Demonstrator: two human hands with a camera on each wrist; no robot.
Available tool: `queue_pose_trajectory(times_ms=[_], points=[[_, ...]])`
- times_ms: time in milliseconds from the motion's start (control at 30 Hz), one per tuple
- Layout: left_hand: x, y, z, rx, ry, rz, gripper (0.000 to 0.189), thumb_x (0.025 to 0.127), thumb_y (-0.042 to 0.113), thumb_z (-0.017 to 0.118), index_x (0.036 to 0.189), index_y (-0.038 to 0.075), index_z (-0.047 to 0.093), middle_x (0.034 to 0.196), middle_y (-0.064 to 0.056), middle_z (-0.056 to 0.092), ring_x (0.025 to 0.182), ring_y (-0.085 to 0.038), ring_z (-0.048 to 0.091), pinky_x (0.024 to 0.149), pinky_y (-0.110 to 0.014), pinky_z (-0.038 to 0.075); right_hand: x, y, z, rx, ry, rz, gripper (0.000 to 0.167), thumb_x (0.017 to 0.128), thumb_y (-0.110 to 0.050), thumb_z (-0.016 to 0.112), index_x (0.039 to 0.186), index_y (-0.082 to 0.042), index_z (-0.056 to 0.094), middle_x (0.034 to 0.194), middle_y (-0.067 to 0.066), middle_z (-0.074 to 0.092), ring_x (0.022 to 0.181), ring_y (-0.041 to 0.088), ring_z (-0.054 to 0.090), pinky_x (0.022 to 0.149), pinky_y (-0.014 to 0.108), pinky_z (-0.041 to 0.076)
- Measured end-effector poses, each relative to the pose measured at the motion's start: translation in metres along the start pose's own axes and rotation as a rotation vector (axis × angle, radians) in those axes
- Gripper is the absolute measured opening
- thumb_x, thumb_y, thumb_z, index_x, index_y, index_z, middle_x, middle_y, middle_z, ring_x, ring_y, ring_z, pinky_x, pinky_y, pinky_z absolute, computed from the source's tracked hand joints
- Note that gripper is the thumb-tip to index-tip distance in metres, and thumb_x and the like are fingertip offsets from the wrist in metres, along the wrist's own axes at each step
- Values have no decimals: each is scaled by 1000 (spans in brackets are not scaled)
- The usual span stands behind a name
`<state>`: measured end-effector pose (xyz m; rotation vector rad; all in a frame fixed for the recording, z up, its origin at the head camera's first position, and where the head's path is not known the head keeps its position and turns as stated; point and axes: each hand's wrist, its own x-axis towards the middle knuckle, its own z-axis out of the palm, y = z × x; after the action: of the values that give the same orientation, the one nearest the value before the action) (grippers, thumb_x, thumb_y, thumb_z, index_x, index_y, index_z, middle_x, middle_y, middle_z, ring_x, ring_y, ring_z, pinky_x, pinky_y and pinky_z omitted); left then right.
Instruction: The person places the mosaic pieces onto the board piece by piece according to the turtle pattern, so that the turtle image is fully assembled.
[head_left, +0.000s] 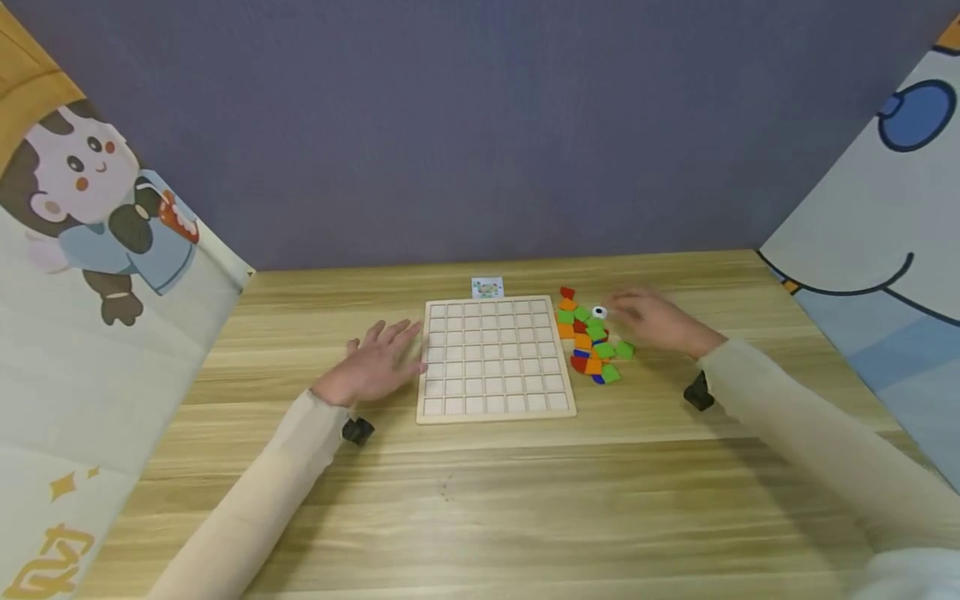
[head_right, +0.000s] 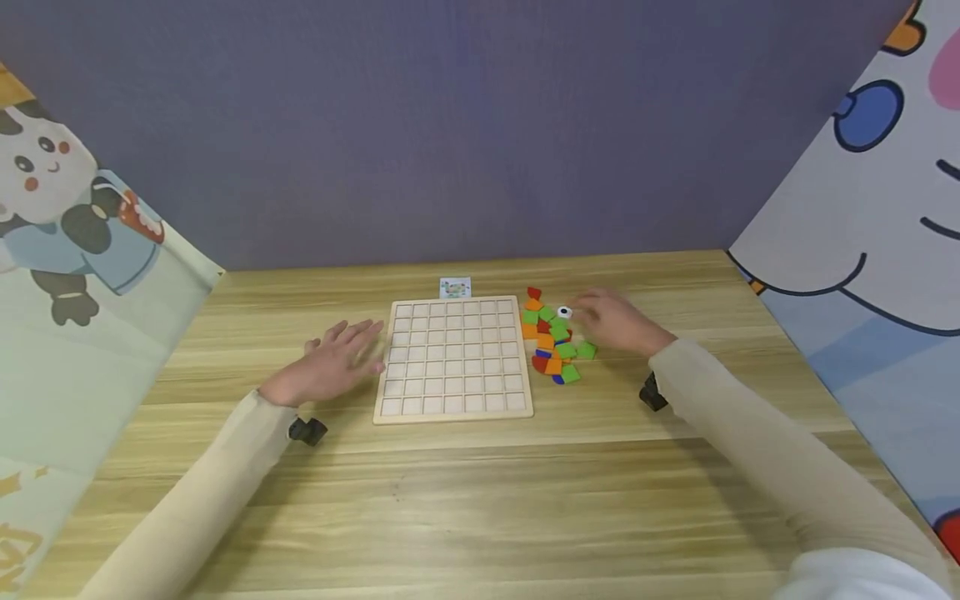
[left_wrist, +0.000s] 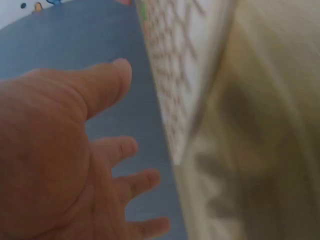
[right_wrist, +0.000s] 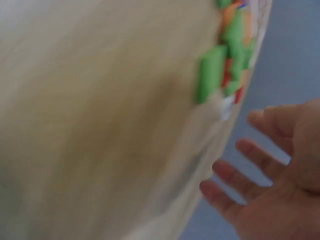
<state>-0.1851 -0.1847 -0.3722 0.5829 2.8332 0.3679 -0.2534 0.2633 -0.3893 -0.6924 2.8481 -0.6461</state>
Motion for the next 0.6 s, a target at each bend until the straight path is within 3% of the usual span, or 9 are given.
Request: queue_pose_trajectory(times_ms=[100, 333, 600], points=[[4, -7, 8, -31, -28, 23, 70, 97, 47, 44, 153, 15, 16, 155, -16, 14, 136, -50, 7, 95, -75, 10, 3, 14, 7, 29, -14, -13, 34, 101, -16, 45, 130, 1, 56, 133, 22, 47, 124, 40, 39, 100, 56, 31], [9, -16, 19, -44, -50, 63, 67, 97, 47, 47, 152, 17, 23, 154, -19, 17, 135, -51, 11, 93, -77, 14, 10, 14, 9, 18, -9, -14, 31, 100, -10, 47, 126, 3, 58, 128, 23, 52, 119, 41, 45, 97, 55, 36], [11, -17, 22, -26, -44, 71, 65, 95, 46, 50, 151, 19, 28, 153, -18, 18, 135, -49, 13, 93, -76, 16, 23, 16, 10, 67, 28, 111, 25, 96, -14, 57, 113, 0, 68, 115, 20, 60, 101, 34, 56, 84, 49, 46]])
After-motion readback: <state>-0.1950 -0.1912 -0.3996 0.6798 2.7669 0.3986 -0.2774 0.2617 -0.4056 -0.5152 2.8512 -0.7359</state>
